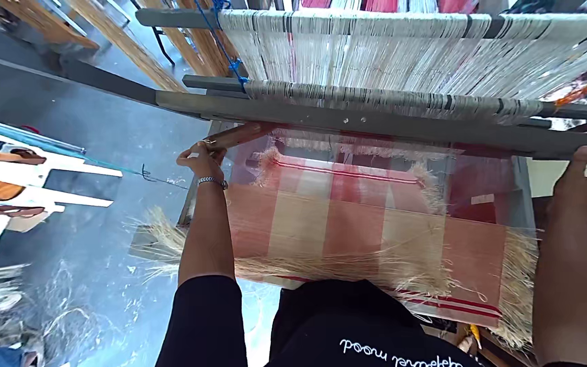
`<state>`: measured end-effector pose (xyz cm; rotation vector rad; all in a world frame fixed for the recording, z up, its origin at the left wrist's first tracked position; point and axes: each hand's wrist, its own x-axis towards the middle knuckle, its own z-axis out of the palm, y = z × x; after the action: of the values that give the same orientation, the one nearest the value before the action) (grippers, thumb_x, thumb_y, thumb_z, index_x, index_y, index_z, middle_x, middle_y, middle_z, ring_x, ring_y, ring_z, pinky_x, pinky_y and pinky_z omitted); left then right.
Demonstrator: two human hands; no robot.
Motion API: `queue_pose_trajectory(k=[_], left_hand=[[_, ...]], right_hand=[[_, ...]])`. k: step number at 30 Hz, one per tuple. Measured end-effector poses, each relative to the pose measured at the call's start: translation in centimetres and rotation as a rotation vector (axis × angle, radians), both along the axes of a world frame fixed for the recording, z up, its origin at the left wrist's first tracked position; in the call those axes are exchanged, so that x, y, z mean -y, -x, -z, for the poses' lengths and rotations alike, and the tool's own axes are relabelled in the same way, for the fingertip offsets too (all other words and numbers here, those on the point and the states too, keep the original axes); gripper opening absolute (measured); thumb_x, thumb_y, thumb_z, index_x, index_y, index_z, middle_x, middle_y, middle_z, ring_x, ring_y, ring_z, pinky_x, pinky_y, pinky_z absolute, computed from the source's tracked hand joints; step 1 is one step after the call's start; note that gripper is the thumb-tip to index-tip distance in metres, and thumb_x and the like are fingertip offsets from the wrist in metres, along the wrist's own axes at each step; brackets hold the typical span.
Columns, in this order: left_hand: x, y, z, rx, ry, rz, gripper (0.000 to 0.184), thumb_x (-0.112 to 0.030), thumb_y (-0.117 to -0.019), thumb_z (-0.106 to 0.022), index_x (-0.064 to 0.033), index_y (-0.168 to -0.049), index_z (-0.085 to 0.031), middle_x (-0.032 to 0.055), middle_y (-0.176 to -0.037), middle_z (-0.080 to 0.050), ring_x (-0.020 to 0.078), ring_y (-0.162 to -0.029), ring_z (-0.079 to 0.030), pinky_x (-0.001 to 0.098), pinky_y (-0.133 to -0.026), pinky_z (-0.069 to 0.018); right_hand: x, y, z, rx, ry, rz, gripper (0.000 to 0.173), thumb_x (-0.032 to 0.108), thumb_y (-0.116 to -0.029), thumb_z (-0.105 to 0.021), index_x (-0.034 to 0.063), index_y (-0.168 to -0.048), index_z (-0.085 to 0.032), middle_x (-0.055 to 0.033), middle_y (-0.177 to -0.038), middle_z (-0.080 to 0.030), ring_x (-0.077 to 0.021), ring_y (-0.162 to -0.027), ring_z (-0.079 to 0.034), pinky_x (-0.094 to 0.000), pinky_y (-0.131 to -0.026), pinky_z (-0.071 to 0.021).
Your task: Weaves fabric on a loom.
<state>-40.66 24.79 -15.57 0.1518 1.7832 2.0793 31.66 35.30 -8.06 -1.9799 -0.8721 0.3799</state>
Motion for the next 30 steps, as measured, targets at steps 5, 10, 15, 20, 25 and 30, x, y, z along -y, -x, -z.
queue_pose_trajectory(k=[5, 10, 15, 20, 25, 30], left_hand=[[-0.4, -2.4, -3.2, -0.285, 0.566, 0.887, 0.065, -0.061, -0.1054, -0.036, -0.0144, -0.146, -0.055, 0.0061, -0.150, -0.056, 0.0257, -0.140, -0.049, 0.0569, -0.112, -0.0395], [1.0, -1.2, -4.0, -0.266, 0.726, 0.904, 0.065, -0.054, -0.1078, -0.035, -0.0050, -0.149, -0.044, 0.0179, -0.147, -0.054, 0.0341, -0.133, -0.053, 0.0575, -0.105, -0.0421], [5.3, -2.3, -3.2, -0.401, 0.783, 0.943, 0.043, -0.020, -0.1094, -0.045, 0.0007, -0.147, -0.043, 0.0233, -0.123, -0.067, 0.0270, -0.107, -0.070, 0.0454, -0.097, -0.0542], [10.4, -2.0, -2.1, -0.644, 0.723, 0.931, 0.032, -0.020, -0.1051, -0.052, 0.0029, -0.122, -0.066, 0.0202, -0.117, -0.068, 0.0234, -0.107, -0.065, 0.0471, -0.098, -0.0490], [11.5, -2.8, -2.1, -0.552, 0.693, 0.792, 0.030, -0.022, -0.1049, -0.056, 0.0046, -0.115, -0.065, 0.0104, -0.103, -0.066, 0.0048, -0.088, -0.058, 0.0284, -0.087, -0.0494], [11.2, -3.0, -1.6, -0.493, 0.654, 0.762, 0.024, -0.019, -0.1039, -0.057, 0.0026, -0.109, -0.064, 0.0022, -0.094, -0.062, -0.0010, -0.082, -0.054, 0.0218, -0.080, -0.0476]], right_hand=[[0.2, -2.4, 1.8, -0.421, 0.233, -0.169, 0.097, 0.081, -0.0951, -0.037, 0.0153, -0.164, -0.015, -0.0189, -0.162, -0.035, -0.0386, -0.135, -0.052, -0.0578, -0.100, -0.0530], [-1.0, -3.2, 3.0, -0.703, 0.276, -0.360, 0.099, 0.088, -0.0901, -0.012, 0.0196, -0.161, -0.019, -0.0108, -0.152, -0.051, -0.0284, -0.122, -0.065, -0.0473, -0.093, -0.0578], [-1.3, -3.7, 3.5, -0.787, 0.151, -0.276, 0.099, 0.088, -0.0898, -0.026, 0.0191, -0.160, -0.026, -0.0122, -0.148, -0.054, -0.0271, -0.118, -0.067, -0.0425, -0.093, -0.0600], [-0.8, -4.8, 5.7, -0.832, -0.031, -0.210, 0.061, 0.051, -0.1061, -0.049, 0.0137, -0.153, -0.038, -0.0103, -0.139, -0.060, -0.0241, -0.113, -0.069, -0.0398, -0.089, -0.0606], [-0.5, -5.3, 5.8, -0.868, -0.157, -0.077, 0.040, 0.024, -0.1090, -0.051, 0.0010, -0.141, -0.045, -0.0144, -0.120, -0.066, -0.0224, -0.092, -0.074, -0.0371, -0.079, -0.0645], [5.5, -10.8, 2.0, -0.561, -0.315, 0.030, 0.047, 0.021, -0.1077, -0.053, 0.0010, -0.146, -0.036, -0.0177, -0.117, -0.065, -0.0265, -0.089, -0.073, -0.0435, -0.080, -0.0648]])
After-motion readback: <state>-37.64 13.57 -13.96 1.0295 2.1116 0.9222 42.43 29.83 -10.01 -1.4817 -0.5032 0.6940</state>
